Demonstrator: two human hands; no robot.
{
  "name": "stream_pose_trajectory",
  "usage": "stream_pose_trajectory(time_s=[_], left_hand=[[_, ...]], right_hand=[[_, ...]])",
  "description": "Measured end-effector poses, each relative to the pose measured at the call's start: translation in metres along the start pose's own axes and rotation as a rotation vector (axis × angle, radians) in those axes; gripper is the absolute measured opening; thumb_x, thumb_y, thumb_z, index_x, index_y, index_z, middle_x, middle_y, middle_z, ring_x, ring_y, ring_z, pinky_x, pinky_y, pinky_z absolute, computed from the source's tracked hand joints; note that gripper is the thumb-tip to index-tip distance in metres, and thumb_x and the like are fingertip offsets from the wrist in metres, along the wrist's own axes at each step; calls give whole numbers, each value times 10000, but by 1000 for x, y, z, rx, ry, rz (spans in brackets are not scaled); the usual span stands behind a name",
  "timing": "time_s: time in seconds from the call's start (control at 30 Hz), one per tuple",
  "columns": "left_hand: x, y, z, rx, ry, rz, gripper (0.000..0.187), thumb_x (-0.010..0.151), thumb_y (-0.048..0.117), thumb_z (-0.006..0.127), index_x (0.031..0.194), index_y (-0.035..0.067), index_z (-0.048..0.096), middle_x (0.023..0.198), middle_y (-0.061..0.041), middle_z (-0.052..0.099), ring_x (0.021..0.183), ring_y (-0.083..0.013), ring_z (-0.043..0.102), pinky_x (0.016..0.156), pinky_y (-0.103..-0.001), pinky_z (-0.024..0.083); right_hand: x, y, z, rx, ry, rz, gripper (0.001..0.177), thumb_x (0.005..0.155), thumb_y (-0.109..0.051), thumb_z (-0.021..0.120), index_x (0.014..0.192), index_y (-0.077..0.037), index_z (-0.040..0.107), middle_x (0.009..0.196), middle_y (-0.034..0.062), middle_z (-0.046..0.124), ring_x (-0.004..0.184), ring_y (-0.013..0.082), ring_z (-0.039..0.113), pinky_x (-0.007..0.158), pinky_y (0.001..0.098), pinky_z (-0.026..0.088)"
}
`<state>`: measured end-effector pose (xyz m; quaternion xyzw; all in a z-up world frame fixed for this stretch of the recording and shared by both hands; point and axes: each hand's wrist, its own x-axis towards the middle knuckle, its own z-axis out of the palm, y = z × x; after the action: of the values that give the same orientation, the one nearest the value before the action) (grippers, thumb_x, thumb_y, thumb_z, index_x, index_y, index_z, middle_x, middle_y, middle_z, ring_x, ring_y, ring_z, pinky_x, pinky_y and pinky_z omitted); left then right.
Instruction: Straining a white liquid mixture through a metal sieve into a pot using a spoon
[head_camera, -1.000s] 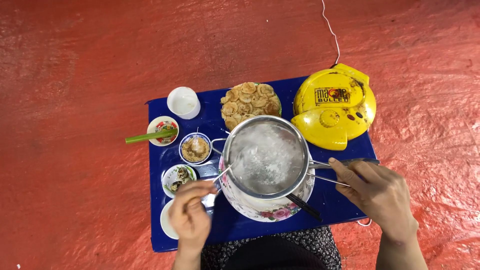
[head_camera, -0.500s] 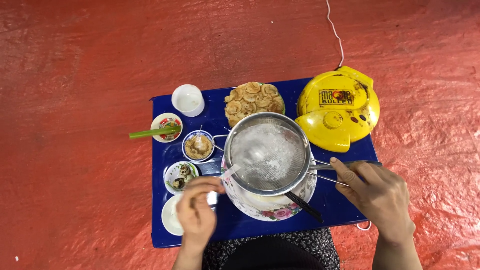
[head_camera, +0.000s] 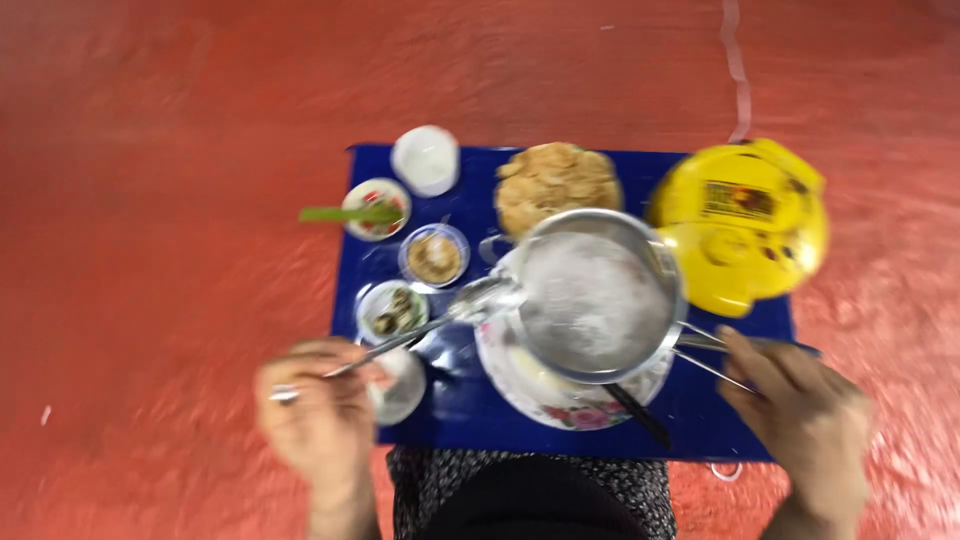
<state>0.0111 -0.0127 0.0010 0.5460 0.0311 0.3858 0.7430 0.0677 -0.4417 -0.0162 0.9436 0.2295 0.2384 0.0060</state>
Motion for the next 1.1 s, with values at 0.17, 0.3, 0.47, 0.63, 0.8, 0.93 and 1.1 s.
stream_pose_trajectory(time_s=[0.17,0.3,0.47,0.63,0.8,0.93,1.1], left_hand=[[-4,46,-66,332,109,147,266,1113,296,521,999,55,536,837,-149,626,575,-187,620,452,-251,553],[-30,35,-104,707,-80,37,185,1087,162,501,1039,30,621,896,-113,714,602,-129,671,526,-236,589],[-42,9,-128,1004,-166,44,198,1079,185,500,1042,59,647,849,-53,738,567,-88,702,457,-201,579],[-35,8,-115,1054,-292,113,214,1076,174,495,1033,29,645,804,-71,710,451,-51,540,329,-190,410],[-24,13,-95,1103,-319,91,173,1044,148,545,982,25,649,898,-84,724,711,-162,703,581,-279,571],[-31,-6,-111,1104,-263,-10,235,1055,226,526,974,52,662,840,-59,733,582,-114,692,447,-227,543],[-27,-6,-101,924,-16,-227,171,1064,219,556,999,88,644,816,-32,764,568,-101,709,464,-228,586]], right_hand=[[-18,14,23,48,44,10,350,1022,-217,875,1361,-236,793,1036,-7,712,802,128,666,709,304,524],[-23,14,29,-5,32,31,290,1034,-205,904,1312,-234,828,1042,0,734,824,134,685,698,296,511],[-27,14,31,11,42,25,302,1037,-195,902,1323,-249,820,1004,-6,703,816,137,674,718,300,516],[-28,16,30,-11,21,19,317,1031,-237,891,1336,-258,810,1049,-16,732,887,133,717,732,298,537],[-29,15,27,-16,14,16,306,1031,-259,882,1329,-242,815,1007,-3,712,827,136,691,713,288,533],[-32,16,28,-11,-1,39,328,1019,-267,887,1337,-257,808,1022,-19,713,823,133,688,715,293,529],[-35,17,32,-54,-9,27,350,1007,-313,867,1349,-283,797,1085,-37,737,838,140,705,724,296,551]])
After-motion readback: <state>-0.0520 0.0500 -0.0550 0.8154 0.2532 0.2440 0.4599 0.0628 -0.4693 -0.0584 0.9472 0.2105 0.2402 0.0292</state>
